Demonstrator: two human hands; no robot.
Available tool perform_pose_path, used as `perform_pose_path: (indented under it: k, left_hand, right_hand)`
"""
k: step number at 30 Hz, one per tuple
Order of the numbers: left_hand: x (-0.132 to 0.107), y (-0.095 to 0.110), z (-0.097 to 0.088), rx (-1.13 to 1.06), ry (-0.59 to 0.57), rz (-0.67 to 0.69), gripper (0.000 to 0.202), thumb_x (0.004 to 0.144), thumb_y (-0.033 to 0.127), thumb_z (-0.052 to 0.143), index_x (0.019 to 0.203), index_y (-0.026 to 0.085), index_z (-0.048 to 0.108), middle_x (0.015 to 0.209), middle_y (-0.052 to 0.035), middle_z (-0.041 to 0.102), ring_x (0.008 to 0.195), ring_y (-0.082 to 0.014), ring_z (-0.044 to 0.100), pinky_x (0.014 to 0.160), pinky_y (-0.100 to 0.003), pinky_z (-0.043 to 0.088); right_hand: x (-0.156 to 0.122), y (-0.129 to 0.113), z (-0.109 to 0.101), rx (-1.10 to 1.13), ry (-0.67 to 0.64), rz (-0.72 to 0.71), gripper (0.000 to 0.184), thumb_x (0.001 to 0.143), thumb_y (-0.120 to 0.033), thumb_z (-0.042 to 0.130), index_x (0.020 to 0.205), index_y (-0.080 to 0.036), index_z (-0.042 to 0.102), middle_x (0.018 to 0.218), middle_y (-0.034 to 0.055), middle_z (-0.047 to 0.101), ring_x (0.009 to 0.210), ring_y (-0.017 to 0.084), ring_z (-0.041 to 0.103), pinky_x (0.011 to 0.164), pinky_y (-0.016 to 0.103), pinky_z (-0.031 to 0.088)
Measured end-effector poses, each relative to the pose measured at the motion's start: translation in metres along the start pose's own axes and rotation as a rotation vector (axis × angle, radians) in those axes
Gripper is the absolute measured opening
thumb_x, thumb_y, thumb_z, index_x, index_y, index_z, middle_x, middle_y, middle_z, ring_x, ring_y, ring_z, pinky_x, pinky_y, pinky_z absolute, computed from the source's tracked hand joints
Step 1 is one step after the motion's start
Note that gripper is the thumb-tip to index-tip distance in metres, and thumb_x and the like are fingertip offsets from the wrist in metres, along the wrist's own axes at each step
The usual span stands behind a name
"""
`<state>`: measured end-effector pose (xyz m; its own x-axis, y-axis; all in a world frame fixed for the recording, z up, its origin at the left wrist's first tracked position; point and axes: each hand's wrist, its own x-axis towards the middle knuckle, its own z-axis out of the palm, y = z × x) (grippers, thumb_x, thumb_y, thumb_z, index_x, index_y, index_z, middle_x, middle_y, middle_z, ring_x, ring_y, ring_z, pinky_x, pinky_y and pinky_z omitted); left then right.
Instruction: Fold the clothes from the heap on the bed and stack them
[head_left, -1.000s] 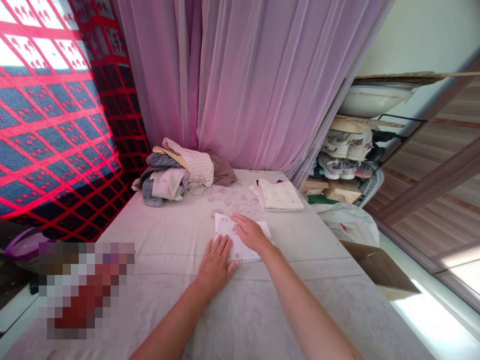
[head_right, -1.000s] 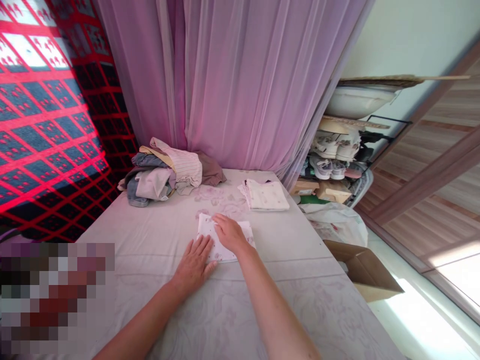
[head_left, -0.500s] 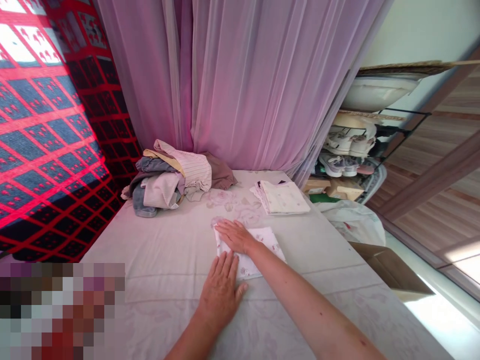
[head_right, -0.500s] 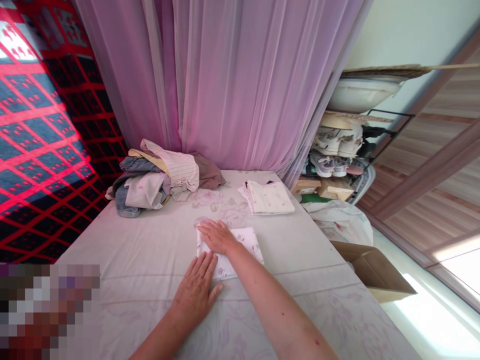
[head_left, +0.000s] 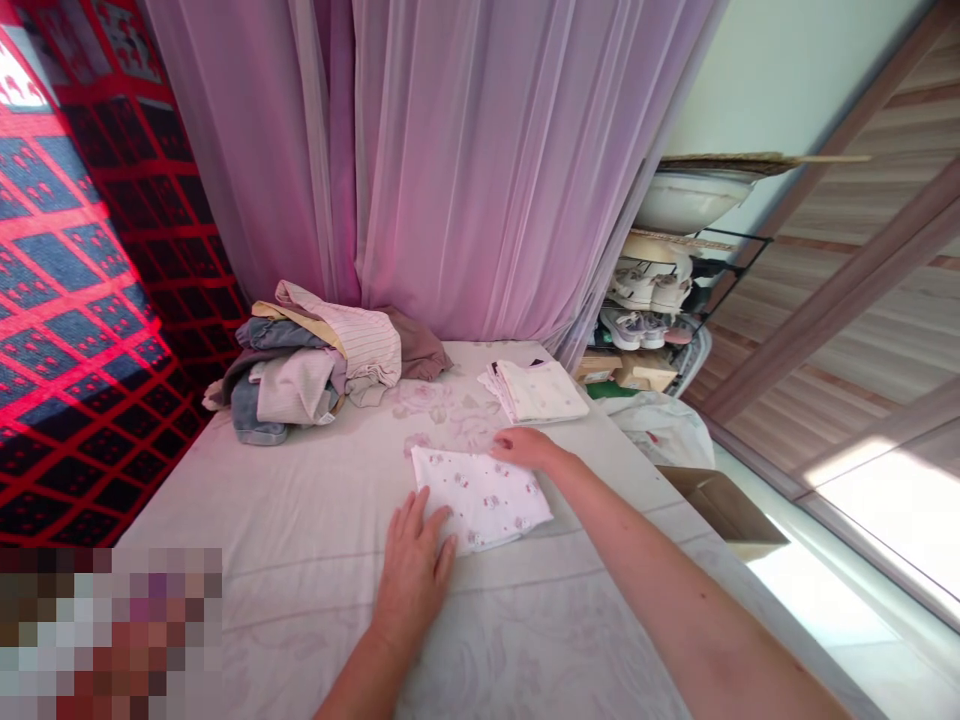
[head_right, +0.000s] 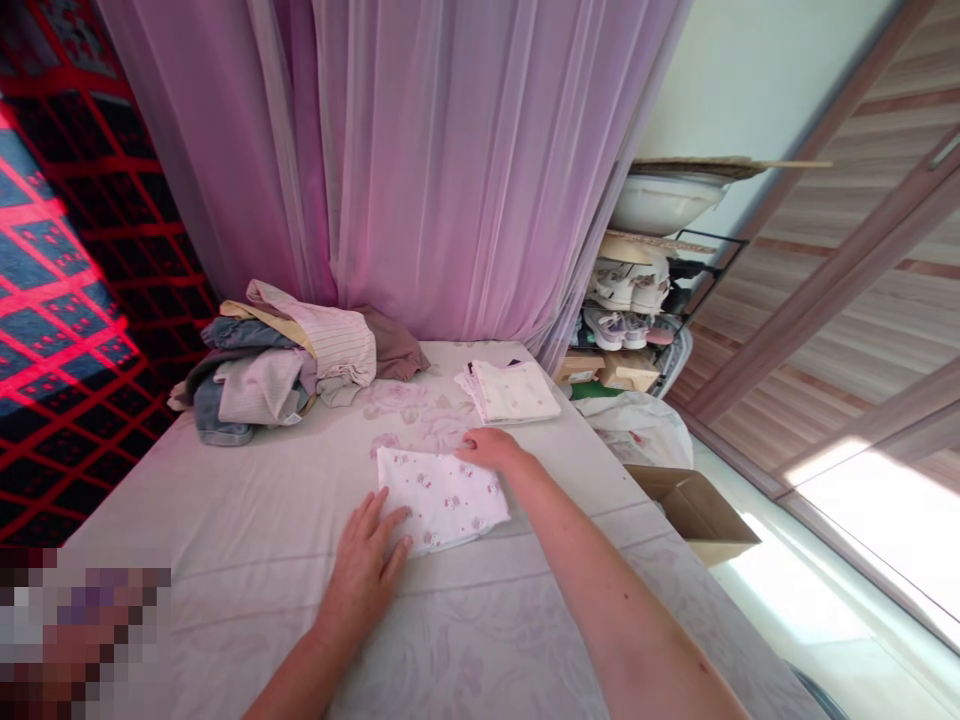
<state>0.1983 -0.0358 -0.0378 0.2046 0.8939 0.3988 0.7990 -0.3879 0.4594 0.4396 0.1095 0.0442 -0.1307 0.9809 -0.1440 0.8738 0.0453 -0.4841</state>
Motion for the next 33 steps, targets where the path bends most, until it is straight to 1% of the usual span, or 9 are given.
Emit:
perform_pose_path:
  k: [4, 8, 14, 18, 20, 23, 26, 30, 33]
  left_hand:
    - [0.004, -0.001, -0.004, -0.008, -0.021, -0.093, 0.03, 0.089, 0.034, 0.048, 0.112, 0.026, 0.065, 0.141, -0.0107, 0.048, 0.133, -0.0324, 0.039, 0.108, -0.059, 0.029]
    - [0.005, 0.003, -0.007, -0.044, -0.037, -0.106, 0.028, 0.089, 0.032, 0.047, 0.109, 0.024, 0.065, 0.139, -0.0124, 0.05, 0.13, -0.0304, 0.044, 0.109, -0.059, 0.027]
    - [0.009, -0.001, -0.007, -0.194, 0.043, -0.158, 0.028, 0.088, 0.033, 0.047, 0.107, 0.023, 0.064, 0.135, -0.0126, 0.054, 0.126, -0.0276, 0.049, 0.109, -0.057, 0.027]
    - [0.012, -0.005, -0.008, -0.393, 0.176, -0.239, 0.033, 0.089, 0.038, 0.045, 0.112, 0.021, 0.061, 0.138, -0.0122, 0.05, 0.126, -0.0259, 0.048, 0.107, -0.046, 0.038]
    - [0.012, -0.005, -0.009, -0.443, 0.209, -0.279, 0.035, 0.089, 0.039, 0.045, 0.115, 0.021, 0.06, 0.141, -0.0123, 0.048, 0.126, -0.0261, 0.049, 0.101, -0.043, 0.044]
    - [0.011, -0.004, -0.01, -0.464, 0.197, -0.307, 0.039, 0.088, 0.039, 0.047, 0.12, 0.02, 0.057, 0.144, -0.0133, 0.043, 0.119, -0.0272, 0.054, 0.077, -0.036, 0.055]
    - [0.011, -0.003, -0.01, -0.466, 0.187, -0.301, 0.038, 0.088, 0.036, 0.046, 0.121, 0.021, 0.057, 0.145, -0.0136, 0.042, 0.112, -0.0254, 0.058, 0.057, -0.027, 0.052]
    - [0.009, -0.004, -0.01, -0.439, 0.171, -0.277, 0.037, 0.089, 0.033, 0.045, 0.122, 0.021, 0.056, 0.145, -0.0127, 0.043, 0.106, -0.0223, 0.061, 0.055, -0.025, 0.051]
    - [0.008, -0.007, -0.009, -0.405, 0.157, -0.268, 0.036, 0.088, 0.032, 0.047, 0.122, 0.023, 0.057, 0.145, -0.0105, 0.043, 0.106, -0.0221, 0.061, 0.056, -0.025, 0.052]
  right_hand:
    - [-0.023, 0.016, -0.003, 0.154, -0.084, 0.263, 0.028, 0.069, -0.046, 0.07, 0.076, -0.019, 0.068, 0.074, 0.0041, 0.07, 0.074, 0.02, 0.065, 0.067, 0.029, 0.049]
    - [-0.055, 0.018, 0.004, 0.374, -0.162, 0.393, 0.025, 0.073, -0.04, 0.068, 0.081, -0.016, 0.065, 0.078, 0.0061, 0.071, 0.064, 0.016, 0.064, 0.058, 0.027, 0.049]
    - [-0.078, 0.003, 0.014, 0.66, -0.107, 0.39, 0.023, 0.077, -0.029, 0.063, 0.094, -0.014, 0.062, 0.088, 0.0067, 0.072, 0.072, 0.015, 0.066, 0.059, 0.023, 0.048]
    - [-0.077, -0.012, 0.011, 0.905, -0.048, 0.305, 0.024, 0.073, -0.023, 0.064, 0.096, -0.014, 0.062, 0.087, 0.0058, 0.073, 0.073, 0.016, 0.066, 0.059, 0.023, 0.049]
    - [-0.07, -0.021, -0.001, 1.018, -0.026, 0.26, 0.024, 0.073, -0.02, 0.064, 0.096, -0.015, 0.063, 0.083, 0.0045, 0.073, 0.069, 0.015, 0.066, 0.058, 0.022, 0.049]
    - [-0.047, -0.035, -0.032, 1.19, 0.047, 0.211, 0.019, 0.07, -0.014, 0.064, 0.089, -0.014, 0.065, 0.074, 0.0043, 0.072, 0.062, 0.015, 0.065, 0.054, 0.022, 0.05]
    - [-0.011, -0.043, -0.074, 1.312, 0.229, 0.168, 0.013, 0.068, -0.009, 0.066, 0.081, -0.011, 0.064, 0.064, 0.0048, 0.069, 0.054, 0.016, 0.063, 0.05, 0.023, 0.05]
    - [0.038, -0.034, -0.125, 1.43, 0.531, 0.103, 0.015, 0.078, -0.014, 0.062, 0.092, -0.016, 0.061, 0.064, -0.0024, 0.067, 0.059, 0.013, 0.064, 0.056, 0.022, 0.054]
    - [0.059, -0.01, -0.131, 1.582, 0.782, 0.227, 0.024, 0.083, -0.015, 0.057, 0.106, -0.021, 0.057, 0.072, -0.0051, 0.068, 0.065, 0.011, 0.065, 0.063, 0.024, 0.057]
